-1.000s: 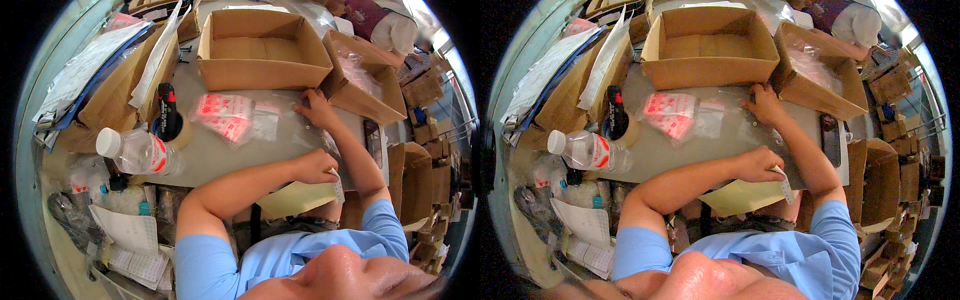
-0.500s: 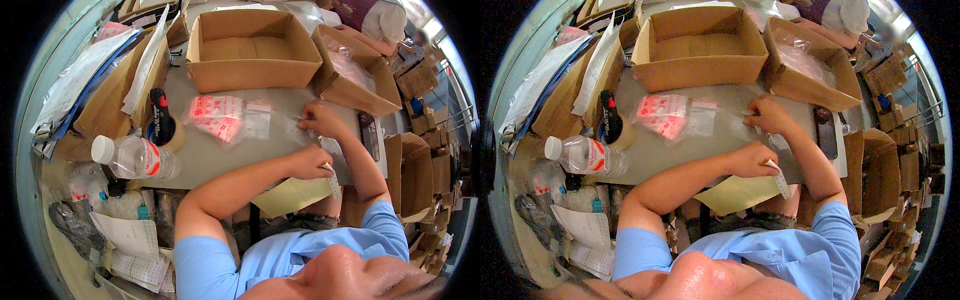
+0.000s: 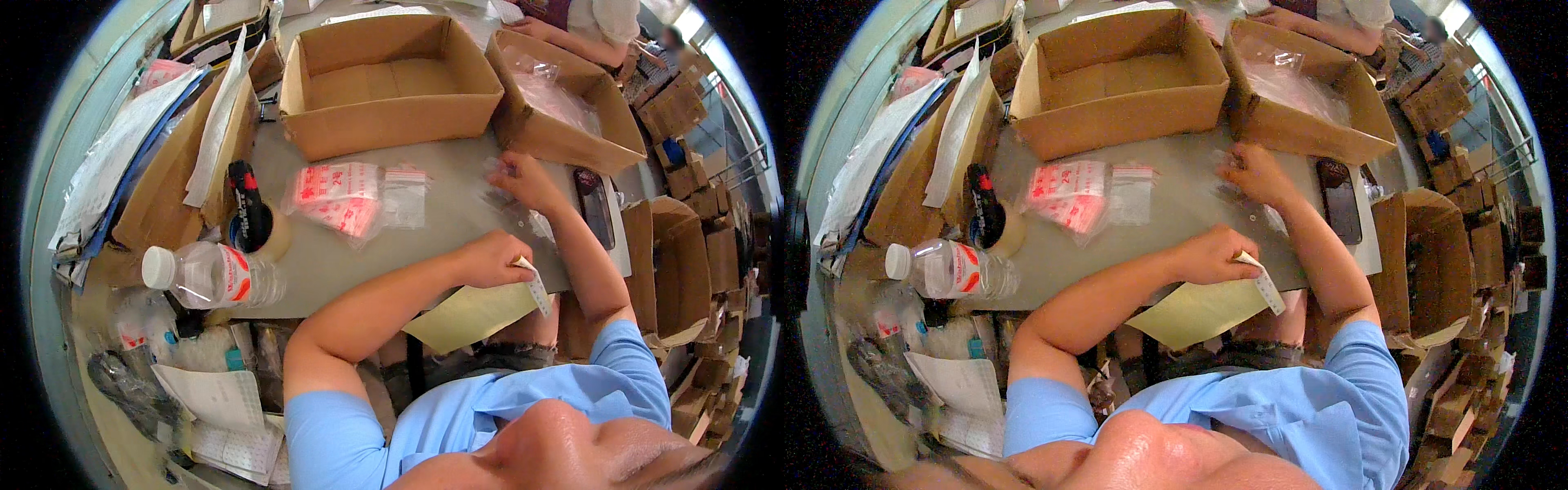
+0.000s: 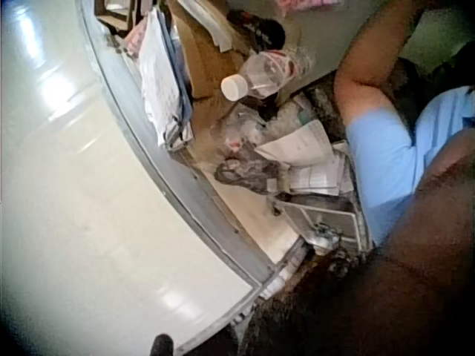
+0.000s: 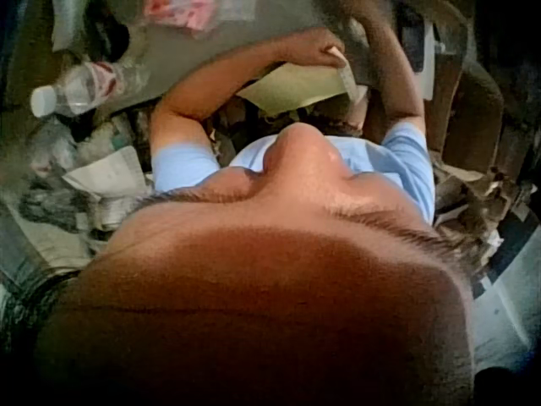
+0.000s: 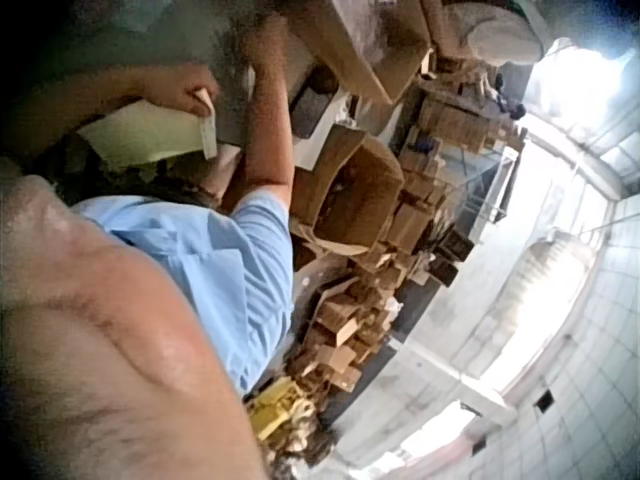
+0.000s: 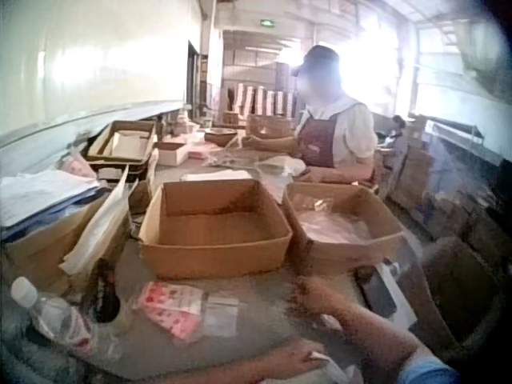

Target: The person peels stickers from a sheet and applies them to small plastic bags before placing the bags into a cardboard box.

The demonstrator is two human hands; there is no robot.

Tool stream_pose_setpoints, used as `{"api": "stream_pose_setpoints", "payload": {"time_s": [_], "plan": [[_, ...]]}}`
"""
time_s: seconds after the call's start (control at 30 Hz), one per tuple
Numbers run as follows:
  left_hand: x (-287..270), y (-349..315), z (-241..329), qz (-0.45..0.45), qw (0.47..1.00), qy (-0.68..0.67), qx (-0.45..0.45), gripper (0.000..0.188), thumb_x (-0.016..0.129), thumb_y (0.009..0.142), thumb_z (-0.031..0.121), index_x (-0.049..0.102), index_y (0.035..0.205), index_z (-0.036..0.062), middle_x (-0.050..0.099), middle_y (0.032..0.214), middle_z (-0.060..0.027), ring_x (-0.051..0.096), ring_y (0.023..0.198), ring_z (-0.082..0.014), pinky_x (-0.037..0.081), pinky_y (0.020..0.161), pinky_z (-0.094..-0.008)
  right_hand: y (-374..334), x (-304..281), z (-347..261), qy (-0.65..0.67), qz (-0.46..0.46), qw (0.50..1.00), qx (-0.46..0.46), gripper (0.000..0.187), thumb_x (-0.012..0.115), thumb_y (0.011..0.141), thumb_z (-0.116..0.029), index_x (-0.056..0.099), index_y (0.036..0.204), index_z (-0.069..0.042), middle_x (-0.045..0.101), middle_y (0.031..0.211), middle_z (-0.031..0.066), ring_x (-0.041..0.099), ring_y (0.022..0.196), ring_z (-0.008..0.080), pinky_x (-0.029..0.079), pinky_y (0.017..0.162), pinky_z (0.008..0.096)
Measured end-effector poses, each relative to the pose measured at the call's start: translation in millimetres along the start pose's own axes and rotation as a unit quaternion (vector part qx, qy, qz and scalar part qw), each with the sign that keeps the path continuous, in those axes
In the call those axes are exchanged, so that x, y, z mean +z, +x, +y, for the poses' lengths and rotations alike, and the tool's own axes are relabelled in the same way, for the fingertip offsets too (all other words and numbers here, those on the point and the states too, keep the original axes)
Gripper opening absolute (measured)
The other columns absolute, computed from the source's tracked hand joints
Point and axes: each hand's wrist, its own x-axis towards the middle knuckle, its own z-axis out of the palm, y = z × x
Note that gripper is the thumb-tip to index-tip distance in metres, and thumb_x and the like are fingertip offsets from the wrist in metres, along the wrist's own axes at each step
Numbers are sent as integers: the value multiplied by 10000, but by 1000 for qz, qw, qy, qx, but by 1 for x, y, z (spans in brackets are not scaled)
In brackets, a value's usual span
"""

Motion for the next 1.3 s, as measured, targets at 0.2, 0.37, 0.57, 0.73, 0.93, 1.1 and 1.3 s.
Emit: {"api": "stream_pose_setpoints", "payload": {"time_s": [0.2,0.37,0.57,0.73,0.93,1.1,1.3], "plan": [[-6,-3,5,-9,1000,1,-19,233,653,798,266,651,815,34,621,674,-137,602,614,-262,450,570,-368,-12,-39,-12,379,23,925,-7,284,667,781,-153,567,995,5,579,830,15,518,774,94,435,698,259],[-4,-2,1,-4,1000,23,-12,227,652,797,265,657,816,39,614,660,-144,600,596,-261,447,563,-366,-49,-47,12,145,-25,984,102,553,711,683,-105,498,1168,55,583,1086,119,537,1020,197,415,892,305],[-4,-2,6,-2,1000,7,-15,238,662,795,274,653,810,37,598,616,-130,576,546,-224,428,527,-345,-84,-47,29,-78,13,992,96,596,745,631,-126,509,1145,60,582,1032,210,564,999,296,432,873,351],[-10,-4,12,-10,999,10,-45,240,661,806,278,654,815,39,589,595,-113,554,529,-174,415,511,-325,-76,-63,8,72,-68,983,157,506,742,654,-122,533,1070,78,585,938,147,558,875,219,447,805,318],[-8,-2,8,-13,999,7,-42,247,660,810,286,659,835,40,600,605,-110,558,530,-182,424,516,-331,-64,-29,11,108,-54,992,20,474,680,713,-94,512,1135,45,624,867,149,595,795,212,471,736,329],[-5,-5,6,-3,1000,5,-28,242,653,802,275,658,838,36,615,654,-141,583,572,-239,441,544,-356,-51,-46,0,158,-83,983,34,227,614,798,-90,582,1000,8,637,828,64,592,781,156,471,743,314],[-6,-7,3,-13,999,27,-41,251,651,790,280,662,846,37,610,673,-161,599,632,-297,455,586,-381,38,-142,10,-3,355,934,-40,277,656,791,-231,586,976,-37,649,921,140,615,860,262,468,814,336]]}}
